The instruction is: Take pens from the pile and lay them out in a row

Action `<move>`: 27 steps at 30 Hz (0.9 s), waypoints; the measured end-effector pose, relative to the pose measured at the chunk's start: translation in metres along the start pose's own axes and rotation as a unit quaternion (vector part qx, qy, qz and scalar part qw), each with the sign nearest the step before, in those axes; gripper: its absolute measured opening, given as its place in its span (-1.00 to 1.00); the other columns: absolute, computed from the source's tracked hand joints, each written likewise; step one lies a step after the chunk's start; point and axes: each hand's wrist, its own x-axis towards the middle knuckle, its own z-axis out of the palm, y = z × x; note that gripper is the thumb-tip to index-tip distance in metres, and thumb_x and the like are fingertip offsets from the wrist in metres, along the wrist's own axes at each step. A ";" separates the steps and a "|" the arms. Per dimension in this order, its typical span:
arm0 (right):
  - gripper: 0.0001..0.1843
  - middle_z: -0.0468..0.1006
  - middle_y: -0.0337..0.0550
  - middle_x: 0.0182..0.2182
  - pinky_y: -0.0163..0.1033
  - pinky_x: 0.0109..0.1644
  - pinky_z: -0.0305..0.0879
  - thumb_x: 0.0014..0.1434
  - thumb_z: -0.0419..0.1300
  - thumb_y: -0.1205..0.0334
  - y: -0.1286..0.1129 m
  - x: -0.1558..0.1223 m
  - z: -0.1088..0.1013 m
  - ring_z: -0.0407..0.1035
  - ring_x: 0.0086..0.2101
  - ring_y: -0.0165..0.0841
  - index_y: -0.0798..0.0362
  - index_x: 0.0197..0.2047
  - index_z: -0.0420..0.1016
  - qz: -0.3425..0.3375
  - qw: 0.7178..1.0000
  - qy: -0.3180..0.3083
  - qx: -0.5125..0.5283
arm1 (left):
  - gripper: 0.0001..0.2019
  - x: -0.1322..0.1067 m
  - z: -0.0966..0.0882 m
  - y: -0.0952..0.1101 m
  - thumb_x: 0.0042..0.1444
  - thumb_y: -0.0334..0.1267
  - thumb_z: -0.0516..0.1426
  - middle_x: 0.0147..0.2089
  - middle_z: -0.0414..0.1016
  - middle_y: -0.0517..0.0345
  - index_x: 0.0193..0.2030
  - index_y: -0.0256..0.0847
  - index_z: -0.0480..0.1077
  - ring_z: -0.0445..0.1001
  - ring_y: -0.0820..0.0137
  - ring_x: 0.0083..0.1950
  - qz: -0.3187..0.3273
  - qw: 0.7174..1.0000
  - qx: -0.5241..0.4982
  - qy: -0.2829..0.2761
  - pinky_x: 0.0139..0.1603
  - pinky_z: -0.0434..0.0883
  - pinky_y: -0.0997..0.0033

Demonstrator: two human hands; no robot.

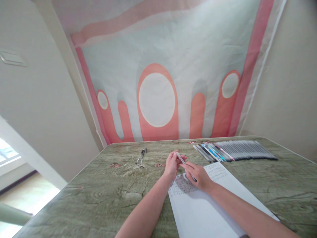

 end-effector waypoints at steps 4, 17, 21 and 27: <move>-0.60 0.40 -0.09 -0.27 -0.26 -0.23 0.30 0.10 -0.10 0.35 0.000 0.000 0.001 0.33 -0.29 -0.34 0.02 0.02 0.27 -0.004 1.000 0.016 0.009 | -0.61 0.000 0.000 -0.002 0.01 0.03 0.00 -0.37 0.45 0.08 -0.11 -0.19 0.18 0.46 0.38 -0.29 0.002 1.000 0.018 0.004 -0.30 0.35 0.39; -0.63 0.40 -0.08 -0.28 -0.25 -0.19 0.30 0.10 -0.10 0.36 -0.003 0.000 -0.001 0.32 -0.24 -0.34 0.04 -0.01 0.28 -0.011 1.000 0.017 -0.001 | -0.58 -0.003 0.002 0.000 -0.02 0.06 0.01 -0.39 0.44 0.08 -0.12 -0.21 0.18 0.46 0.36 -0.32 -0.002 1.000 0.024 0.012 -0.33 0.35 0.39; -0.62 0.40 -0.09 -0.25 -0.25 -0.18 0.30 0.10 -0.08 0.35 -0.001 0.001 0.003 0.32 -0.22 -0.33 0.01 0.00 0.27 -0.002 1.000 0.008 -0.007 | -0.58 -0.002 0.000 -0.002 -0.01 0.01 0.02 -0.40 0.44 0.09 -0.07 -0.20 0.17 0.46 0.36 -0.32 -0.007 1.000 0.004 0.005 -0.35 0.34 0.42; -0.60 0.37 -0.07 -0.14 -0.22 -0.14 0.29 0.10 -0.04 0.30 -0.006 0.006 0.002 0.28 -0.12 -0.29 0.00 0.04 0.22 0.029 1.000 0.000 -0.001 | -0.39 0.002 -0.005 -0.008 -0.09 -0.15 0.16 -0.37 0.45 0.12 0.12 -0.15 0.04 0.45 0.40 -0.29 0.008 1.000 -0.007 0.005 -0.26 0.33 0.43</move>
